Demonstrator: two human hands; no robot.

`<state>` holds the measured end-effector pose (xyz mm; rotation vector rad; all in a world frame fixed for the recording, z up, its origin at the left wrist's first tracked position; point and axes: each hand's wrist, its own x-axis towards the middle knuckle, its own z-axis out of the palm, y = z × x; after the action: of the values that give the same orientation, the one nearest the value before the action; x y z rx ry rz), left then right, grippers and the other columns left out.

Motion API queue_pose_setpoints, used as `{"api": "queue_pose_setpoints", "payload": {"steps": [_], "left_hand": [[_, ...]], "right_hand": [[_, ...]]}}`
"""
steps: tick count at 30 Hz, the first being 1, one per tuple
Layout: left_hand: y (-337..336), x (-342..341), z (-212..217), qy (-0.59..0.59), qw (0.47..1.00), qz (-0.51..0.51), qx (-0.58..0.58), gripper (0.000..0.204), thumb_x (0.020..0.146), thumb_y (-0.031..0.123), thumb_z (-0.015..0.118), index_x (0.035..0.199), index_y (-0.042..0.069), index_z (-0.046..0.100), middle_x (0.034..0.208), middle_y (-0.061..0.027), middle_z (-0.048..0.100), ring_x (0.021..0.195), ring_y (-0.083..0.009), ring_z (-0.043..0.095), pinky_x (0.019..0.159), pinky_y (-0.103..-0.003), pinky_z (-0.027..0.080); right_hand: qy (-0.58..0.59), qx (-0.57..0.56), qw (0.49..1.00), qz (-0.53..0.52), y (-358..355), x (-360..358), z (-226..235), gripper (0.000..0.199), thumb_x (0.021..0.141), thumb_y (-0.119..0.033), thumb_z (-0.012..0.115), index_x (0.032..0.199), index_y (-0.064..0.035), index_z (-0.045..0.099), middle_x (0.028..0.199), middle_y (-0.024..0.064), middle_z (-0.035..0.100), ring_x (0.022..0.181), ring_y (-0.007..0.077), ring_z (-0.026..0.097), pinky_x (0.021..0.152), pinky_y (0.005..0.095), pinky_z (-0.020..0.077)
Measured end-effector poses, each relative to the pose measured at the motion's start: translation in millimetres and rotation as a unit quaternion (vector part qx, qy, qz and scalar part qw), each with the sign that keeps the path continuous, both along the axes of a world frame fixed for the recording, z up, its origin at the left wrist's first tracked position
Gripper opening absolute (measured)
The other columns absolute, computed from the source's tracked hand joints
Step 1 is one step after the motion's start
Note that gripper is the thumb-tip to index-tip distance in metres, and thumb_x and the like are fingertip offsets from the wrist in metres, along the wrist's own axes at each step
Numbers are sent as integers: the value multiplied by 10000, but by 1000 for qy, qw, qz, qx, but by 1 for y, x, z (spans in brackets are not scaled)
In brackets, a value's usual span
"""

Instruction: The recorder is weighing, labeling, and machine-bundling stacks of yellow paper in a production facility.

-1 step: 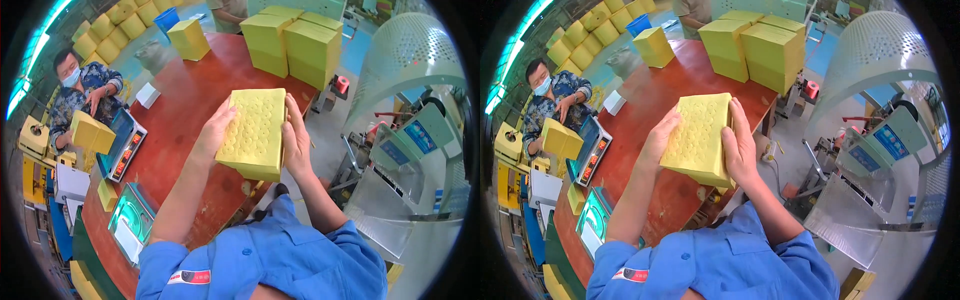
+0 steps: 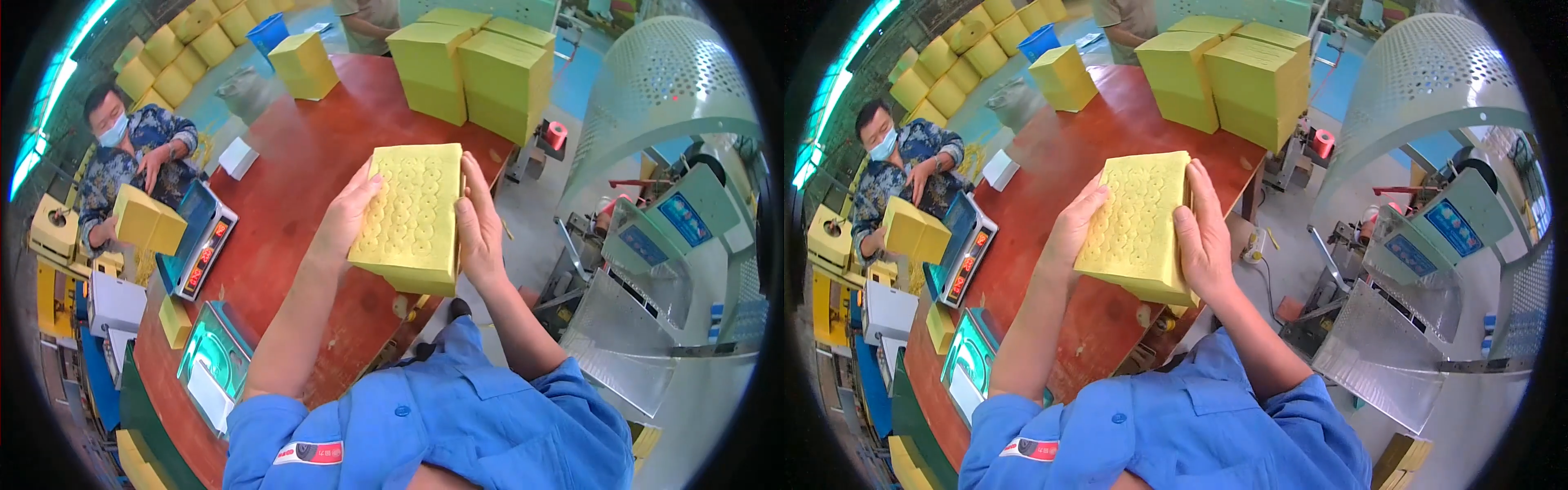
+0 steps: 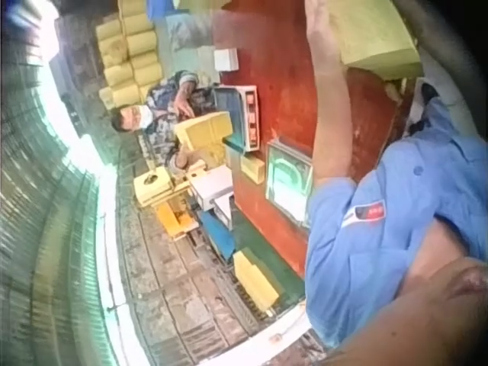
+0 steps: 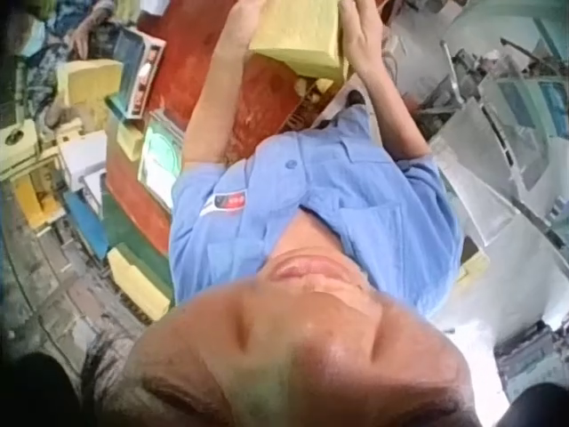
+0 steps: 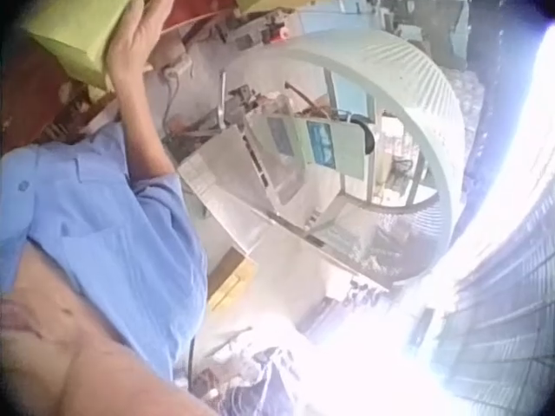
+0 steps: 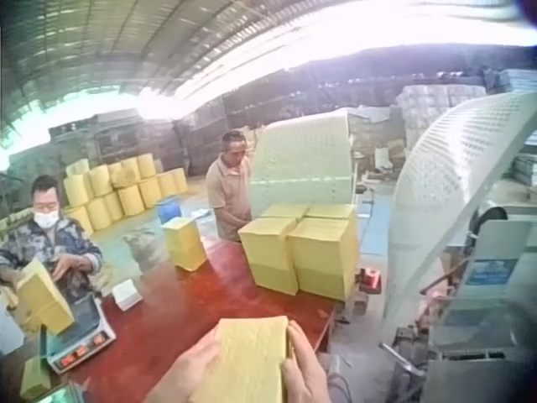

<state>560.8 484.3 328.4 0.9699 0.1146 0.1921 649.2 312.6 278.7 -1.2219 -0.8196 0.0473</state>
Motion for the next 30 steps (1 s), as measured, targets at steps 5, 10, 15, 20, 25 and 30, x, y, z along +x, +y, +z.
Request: {"api": "queue_pose_setpoints", "payload": {"steps": [5, 10, 15, 20, 25, 30], "left_hand": [[-7, -2, 14, 35, 970, 101, 220, 574, 995, 151, 457, 1498, -21, 239, 1509, -166, 348, 1375, -219, 380, 1127, -341, 314], [-58, -48, 71, -41, 531, 207, 821, 731, 863, 270, 639, 1456, -30, 335, 1510, -269, 292, 1436, -434, 200, 1155, -530, 176], [-100, -16, 13, -52, 581, 168, 794, 776, 791, 553, 640, 1365, 47, 513, 1436, -246, 413, 1381, -440, 306, 1126, -632, 148], [-103, -15, -5, 5, 563, 229, 794, 762, 787, 546, 649, 1340, 36, 534, 1427, -260, 415, 1370, -443, 325, 1105, -656, 193], [-66, -25, -5, 125, 514, 327, 783, 777, 789, 547, 645, 1344, 15, 528, 1427, -294, 403, 1348, -460, 352, 1091, -669, 206], [-58, -3, -6, 166, 477, 347, 790, 785, 803, 566, 617, 1359, 21, 515, 1458, -280, 373, 1364, -455, 330, 1086, -672, 207]], "right_hand": [[65, -18, 998, -15, -14, 6, -11, 544, 1017, -229, 442, 1473, 28, 296, 1536, 209, 297, 1439, 278, 272, 1163, 362, 208], [114, -50, 991, -49, -8, 32, -41, 503, 1014, -287, 421, 1429, -4, 400, 1444, 179, 445, 1351, 253, 406, 1121, 352, 299], [236, 59, 958, 152, 33, 21, -35, 431, 981, -227, 470, 1357, -18, 489, 1323, 118, 534, 1139, 223, 564, 991, 350, 436], [226, -52, 937, 261, 113, -33, -28, 414, 979, -217, 475, 1340, -15, 501, 1302, 115, 546, 1115, 218, 571, 968, 345, 446], [209, -130, 915, 321, 148, -64, -41, 398, 977, -206, 480, 1322, -12, 513, 1281, 111, 558, 1092, 213, 578, 945, 340, 455], [150, -173, 934, 274, 134, -2, -72, 382, 975, -196, 485, 1305, -9, 525, 1260, 108, 570, 1068, 208, 584, 922, 336, 465]]}}
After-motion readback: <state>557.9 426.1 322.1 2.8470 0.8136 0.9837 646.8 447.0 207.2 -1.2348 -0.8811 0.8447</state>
